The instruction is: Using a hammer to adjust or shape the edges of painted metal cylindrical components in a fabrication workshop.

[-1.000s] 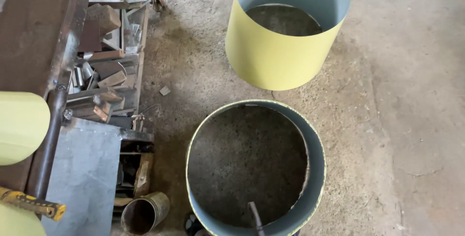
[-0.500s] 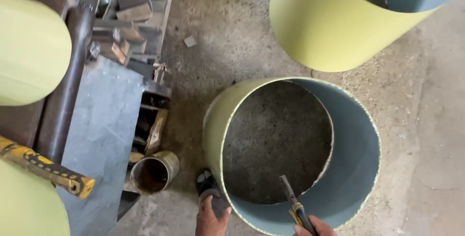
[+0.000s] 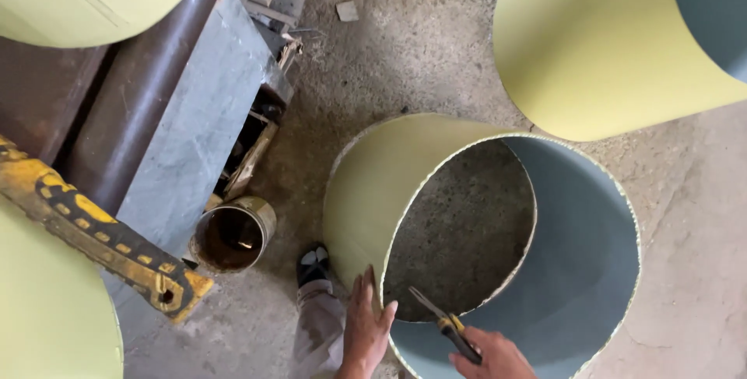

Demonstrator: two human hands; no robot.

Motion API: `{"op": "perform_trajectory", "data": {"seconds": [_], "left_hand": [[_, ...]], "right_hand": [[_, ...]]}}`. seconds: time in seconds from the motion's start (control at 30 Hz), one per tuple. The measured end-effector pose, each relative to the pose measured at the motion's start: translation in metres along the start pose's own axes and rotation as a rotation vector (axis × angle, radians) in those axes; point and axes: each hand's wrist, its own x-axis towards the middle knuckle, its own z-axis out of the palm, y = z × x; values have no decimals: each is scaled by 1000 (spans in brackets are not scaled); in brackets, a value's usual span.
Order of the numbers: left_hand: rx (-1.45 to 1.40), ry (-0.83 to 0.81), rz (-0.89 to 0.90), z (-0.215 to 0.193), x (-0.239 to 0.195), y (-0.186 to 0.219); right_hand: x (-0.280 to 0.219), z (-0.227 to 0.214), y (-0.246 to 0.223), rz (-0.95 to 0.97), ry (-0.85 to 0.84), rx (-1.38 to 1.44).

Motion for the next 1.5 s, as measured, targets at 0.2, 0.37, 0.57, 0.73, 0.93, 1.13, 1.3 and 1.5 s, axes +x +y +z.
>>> {"op": "perform_trajectory", "data": {"seconds": [0.2,0.37,0.57,0.73,0.93,1.13,1.3,1.5], "left_hand": [[-68,-92,7,-25,9,23],[-102,-90,42,-20,9,12],[-120,-78,95,-14,7,10],[-125,-86,53,-16,9,11],[-94,-90,115,-17,7,6],[-125,-118,61,-20,10,14],[-119,-133,41,-18,10,11],[-141,-143,37,-18,12,15]], "right_hand": [[-5,-17,-59,-322,182,9],[-4,-28,-87,-107,43,-37],[-6,-37,-92,-74,0,-25],[-2,-35,-97,-68,18,-32],[6,-34,-98,-76,23,-67],[13,-43,-95,-149,19,-128],[16,-45,-93,-241,21,-212],[21,-43,-85,-299,44,-270]]}}
